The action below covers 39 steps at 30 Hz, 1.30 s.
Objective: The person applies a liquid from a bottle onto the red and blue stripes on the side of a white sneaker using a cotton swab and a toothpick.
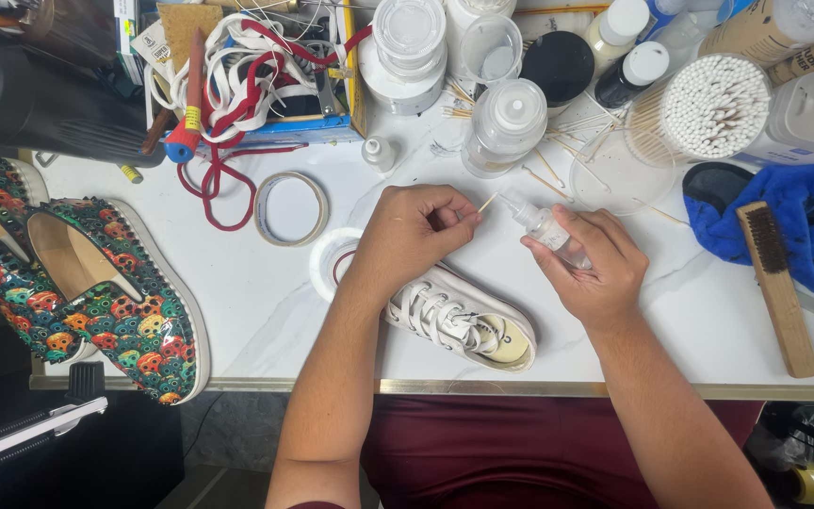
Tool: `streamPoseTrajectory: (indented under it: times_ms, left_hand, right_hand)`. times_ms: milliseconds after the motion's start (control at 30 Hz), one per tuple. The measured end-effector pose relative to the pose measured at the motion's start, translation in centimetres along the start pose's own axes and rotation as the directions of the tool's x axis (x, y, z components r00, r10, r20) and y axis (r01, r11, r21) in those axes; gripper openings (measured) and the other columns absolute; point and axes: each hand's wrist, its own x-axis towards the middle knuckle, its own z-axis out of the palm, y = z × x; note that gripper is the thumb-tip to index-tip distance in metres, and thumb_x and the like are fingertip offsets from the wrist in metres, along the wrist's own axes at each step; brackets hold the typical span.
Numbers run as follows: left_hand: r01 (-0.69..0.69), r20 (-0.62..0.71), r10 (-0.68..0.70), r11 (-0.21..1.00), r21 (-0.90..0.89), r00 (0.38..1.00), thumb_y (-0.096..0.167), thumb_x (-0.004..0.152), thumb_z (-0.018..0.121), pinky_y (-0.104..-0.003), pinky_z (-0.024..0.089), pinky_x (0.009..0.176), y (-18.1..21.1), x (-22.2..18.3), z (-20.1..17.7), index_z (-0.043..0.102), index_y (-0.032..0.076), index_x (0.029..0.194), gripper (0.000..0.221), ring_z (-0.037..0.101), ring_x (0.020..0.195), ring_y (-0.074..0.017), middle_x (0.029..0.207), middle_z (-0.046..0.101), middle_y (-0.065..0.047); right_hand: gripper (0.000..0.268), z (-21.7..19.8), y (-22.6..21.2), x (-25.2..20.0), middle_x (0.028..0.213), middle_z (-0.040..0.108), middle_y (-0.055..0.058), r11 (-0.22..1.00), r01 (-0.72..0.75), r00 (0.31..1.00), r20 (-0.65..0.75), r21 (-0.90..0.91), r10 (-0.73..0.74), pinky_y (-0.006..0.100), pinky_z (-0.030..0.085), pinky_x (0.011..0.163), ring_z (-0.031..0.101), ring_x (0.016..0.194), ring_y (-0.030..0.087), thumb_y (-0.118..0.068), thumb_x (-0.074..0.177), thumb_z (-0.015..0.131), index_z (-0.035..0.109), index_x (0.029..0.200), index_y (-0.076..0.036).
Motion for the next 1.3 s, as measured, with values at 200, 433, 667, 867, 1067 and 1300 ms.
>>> streamPoseTrajectory:
  times_ms: [200, 433, 667, 867, 1067, 1300]
  left_hand:
    - [-0.010, -0.009, 0.010, 1.000, -0.001, 1.000, 0.016, 0.083, 0.079, -0.023, 0.043, 0.050, 0.0, 0.0, 0.0, 0.080, 0.006, 0.089, 0.012, 0.052, 0.052, -0.0039, 0.058, 0.064, 0.002]
    - [-0.036, 0.007, 0.036, 0.999, 0.007, 0.999, 0.016, 0.086, 0.077, -0.024, 0.049, 0.056, 0.1, -0.1, -0.3, 0.080, 0.006, 0.090, 0.012, 0.060, 0.056, -0.0065, 0.065, 0.071, 0.000]
    - [-0.029, 0.058, 0.029, 1.000, -0.006, 0.998, 0.018, 0.086, 0.074, -0.024, 0.052, 0.060, 0.1, -0.2, -0.5, 0.078, 0.007, 0.095, 0.014, 0.067, 0.062, -0.0066, 0.074, 0.076, -0.001]
    - [-0.106, -0.001, 0.107, 0.989, 0.104, 0.994, 0.016, 0.084, 0.075, -0.027, 0.052, 0.061, 0.1, -0.3, -0.2, 0.076, 0.009, 0.091, 0.009, 0.067, 0.063, -0.0125, 0.073, 0.073, -0.001]
    - [-0.264, -0.068, 0.276, 0.953, 0.150, 0.959, 0.013, 0.086, 0.074, -0.030, 0.051, 0.063, 0.0, -0.4, -0.3, 0.072, 0.009, 0.091, 0.008, 0.063, 0.070, -0.0171, 0.080, 0.065, -0.005]
    - [-0.106, 0.051, 0.107, 0.994, -0.018, 0.993, 0.018, 0.090, 0.075, -0.024, 0.048, 0.059, 0.4, -0.7, -0.4, 0.071, 0.007, 0.093, 0.012, 0.061, 0.064, -0.0068, 0.071, 0.067, 0.002]
  right_hand:
    - [0.046, 0.0, -0.1, 0.1, 0.094, 0.071, 0.013, 1.000, -0.006, 1.000, -0.014, 0.014, 0.007, 0.027, 0.048, 0.062, 0.056, 0.067, 0.015, -0.004, 0.077, 0.096, 0.070, 0.114, 0.005]
    - [0.042, 0.0, -0.3, 0.3, 0.112, 0.069, 0.016, 0.997, -0.030, 0.999, -0.048, -0.076, 0.027, 0.039, 0.050, 0.095, 0.056, 0.107, 0.028, -0.006, 0.086, 0.085, 0.064, 0.122, 0.002]
    - [0.043, 0.7, -1.2, 1.4, 0.125, 0.072, 0.013, 0.999, -0.032, 0.999, -0.003, 0.008, 0.032, 0.035, 0.051, 0.105, 0.060, 0.119, 0.027, -0.002, 0.093, 0.083, 0.058, 0.128, -0.001]
    - [0.054, 1.4, 0.0, 1.3, 0.134, 0.070, 0.016, 0.976, -0.180, 0.984, 0.020, 0.120, 0.178, 0.035, 0.052, 0.106, 0.066, 0.129, 0.023, -0.004, 0.097, 0.083, 0.047, 0.137, -0.002]
    - [0.063, 1.4, -0.1, 1.1, 0.137, 0.066, 0.021, 0.989, -0.126, 0.991, -0.038, 0.081, 0.129, 0.035, 0.051, 0.098, 0.067, 0.120, 0.028, -0.005, 0.092, 0.086, 0.043, 0.138, -0.001]
    - [0.027, 0.5, -1.6, -0.5, 0.112, 0.067, 0.011, 0.984, -0.132, 0.991, 0.050, 0.116, 0.127, 0.026, 0.051, 0.080, 0.063, 0.088, 0.014, 0.001, 0.093, 0.080, 0.060, 0.109, -0.002]
